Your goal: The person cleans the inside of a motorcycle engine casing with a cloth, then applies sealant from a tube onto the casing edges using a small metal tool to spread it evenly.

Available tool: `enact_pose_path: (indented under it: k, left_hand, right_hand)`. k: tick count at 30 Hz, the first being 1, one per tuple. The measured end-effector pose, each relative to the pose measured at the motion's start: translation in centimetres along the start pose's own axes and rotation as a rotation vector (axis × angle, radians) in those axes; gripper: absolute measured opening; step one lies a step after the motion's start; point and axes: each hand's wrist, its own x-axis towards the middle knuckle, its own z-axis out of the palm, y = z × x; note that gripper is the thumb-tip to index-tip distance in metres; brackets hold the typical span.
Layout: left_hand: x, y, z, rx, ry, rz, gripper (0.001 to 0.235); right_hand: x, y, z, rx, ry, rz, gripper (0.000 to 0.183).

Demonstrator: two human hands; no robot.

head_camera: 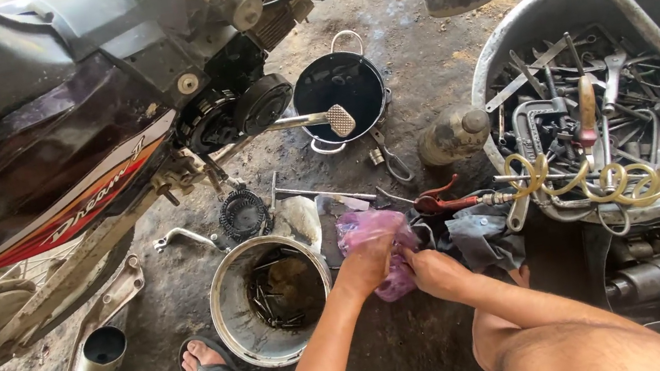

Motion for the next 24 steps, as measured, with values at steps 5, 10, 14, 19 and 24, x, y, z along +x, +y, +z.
enact_pose_path:
  k: [5,10,14,19,24]
  left_hand:
    - [-2.5,-4.3,6.2,0.220,-0.043,-0.209,0.033]
    - [-3.5,-2.7,5.3,0.358,-0.161,-0.132,0.026]
    - [-3.6,-2.3,4.5,0.275,0.025,0.137,0.029]
    - [-6.1,-7.4,9.1,0.265,-0.123,0.049,0.043]
    - [-2.8,-2.0,2.8,0.383,-0.498,-0.093,0.058]
  right_hand:
    - [-1.2,2.1,1.1,-0.274,-0.137,0.226,0.019]
    - [-0.9,2.4,0.9,-0.351,-0.146,0.103,0.019]
    - [-0.8,3.7,2.3,-0.345,-0.176,-0.054,0.008]
    - [-0.9,4.1,1.8,-0.370,-0.303,-0.166,0.008]
    - [-0.9,3.8,1.5,-0.489,-0.338,-0.227,0.009]
